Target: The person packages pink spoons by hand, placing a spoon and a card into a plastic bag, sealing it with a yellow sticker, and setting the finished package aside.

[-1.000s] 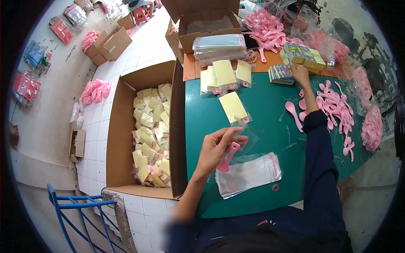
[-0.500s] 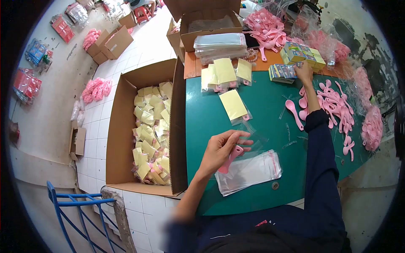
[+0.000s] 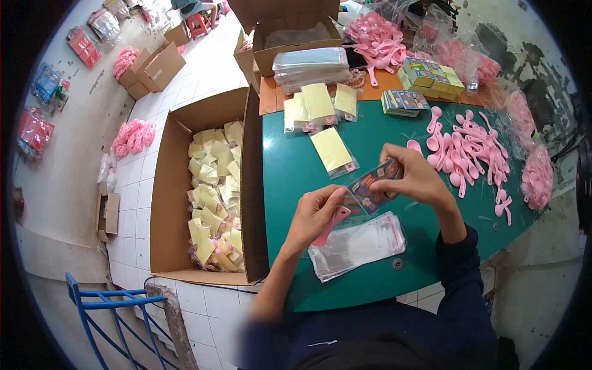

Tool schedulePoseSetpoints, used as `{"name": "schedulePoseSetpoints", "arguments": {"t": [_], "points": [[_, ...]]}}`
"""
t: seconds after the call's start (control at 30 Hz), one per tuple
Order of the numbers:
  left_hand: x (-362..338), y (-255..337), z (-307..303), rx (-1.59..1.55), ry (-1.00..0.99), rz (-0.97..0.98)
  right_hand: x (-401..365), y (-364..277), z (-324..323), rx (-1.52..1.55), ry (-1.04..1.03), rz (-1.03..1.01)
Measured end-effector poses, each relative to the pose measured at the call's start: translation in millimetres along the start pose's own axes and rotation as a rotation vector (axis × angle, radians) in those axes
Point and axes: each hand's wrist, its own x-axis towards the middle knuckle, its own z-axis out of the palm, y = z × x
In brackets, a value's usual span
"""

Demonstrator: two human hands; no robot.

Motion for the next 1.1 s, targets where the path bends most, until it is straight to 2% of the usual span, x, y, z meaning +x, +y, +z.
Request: {"name": "schedulePoseSetpoints", "arguments": {"t": [0.1,0.2,0.3,0.4,0.5,0.57,0.67,0.7,0.8,0.9,1.0,1.1], "points": [[4.5,-11.2,-3.8,0.191,-0.021,0.045,-6.5,-2.4,2.7,-0.273,0.012,-0.025],[3.6,-7.9,-1.1,0.390,-0.057,0.106,-10.5,-2.8,4.7,-0.317,-0.113,-0.035],[3.9,-8.7,-5.3,0.423,-0.072,0.059,-16.9,7.0,2.7,-0.084,-0.142,-0.144],[0.8,-1.7,-6.5,0.348,-0.009,0.028,-22.2,3.3,-14.2,0.077,-0.118,0.020],[0.9,-7.9,-6.6,0.290,-0.070,0.091,-22.3,3.0,-13.1,-0.159,-0.138,-0.028],[-1.2,-6.1,0.4,0.293,-0.086,0.129,-24.4,3.8,0.5,-0.253,-0.079,-0.098],[-2.2,-10.3,2.5,0.356,-0.092,0.157,-29.5,6.3,14.5,-0.205,-0.125,-0.090],[-1.9,-11.7,1.8,0.388,-0.092,0.161,-31.7,8.0,17.9,-0.243,-0.039,-0.114],[-4.5,-7.3,4.0,0.357,-0.151,0.121,-33.5,-0.2,16.9,-0.173,-0.103,-0.077],[-9.7,-3.5,7.8,0.447,-0.179,0.152,-29.5,9.2,25.0,-0.342,-0.146,-0.163],[-16.3,-5.2,14.2,0.639,-0.057,0.185,-28.9,24.4,34.0,-0.236,-0.215,-0.259],[-32.4,16.2,15.2,0.652,-0.114,0.057,-36.5,24.2,36.6,-0.101,-0.289,-0.126]]}}
